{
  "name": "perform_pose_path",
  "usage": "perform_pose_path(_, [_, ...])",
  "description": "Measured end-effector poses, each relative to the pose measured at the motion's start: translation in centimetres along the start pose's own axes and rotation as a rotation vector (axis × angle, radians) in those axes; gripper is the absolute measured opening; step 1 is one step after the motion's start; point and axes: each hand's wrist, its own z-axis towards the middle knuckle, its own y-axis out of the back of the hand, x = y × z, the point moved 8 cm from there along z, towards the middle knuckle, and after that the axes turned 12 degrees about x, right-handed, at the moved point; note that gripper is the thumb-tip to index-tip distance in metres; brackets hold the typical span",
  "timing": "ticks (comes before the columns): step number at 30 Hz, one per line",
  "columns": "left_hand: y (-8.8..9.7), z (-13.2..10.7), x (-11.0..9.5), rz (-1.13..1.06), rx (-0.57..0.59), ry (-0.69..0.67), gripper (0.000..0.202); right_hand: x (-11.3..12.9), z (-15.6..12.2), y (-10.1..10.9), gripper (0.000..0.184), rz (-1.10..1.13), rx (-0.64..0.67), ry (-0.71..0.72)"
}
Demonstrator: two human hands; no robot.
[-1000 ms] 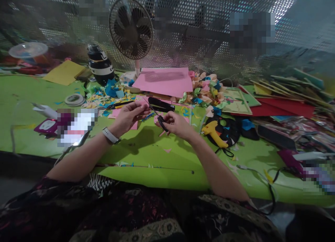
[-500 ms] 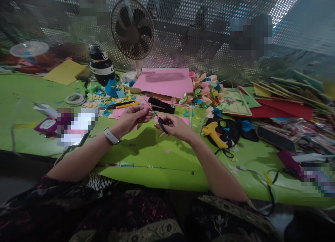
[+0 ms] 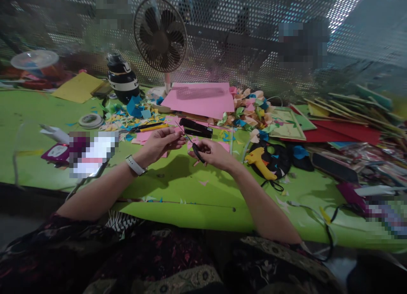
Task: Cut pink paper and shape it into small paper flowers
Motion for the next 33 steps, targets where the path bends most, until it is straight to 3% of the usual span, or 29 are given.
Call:
perform_pose_path(11, [0.05, 0.16, 0.08, -0.012, 0.005, 0.005, 0.016, -0.25, 0.08, 0.17, 0.054, -0.051, -0.014, -0.006])
perform_pose_path(33, [0.20, 0.24, 0.28, -0.040, 0.000, 0.001, 0.011, -0.08, 0.14, 0.35, 0.054, -0.032, -0.048, 0.025])
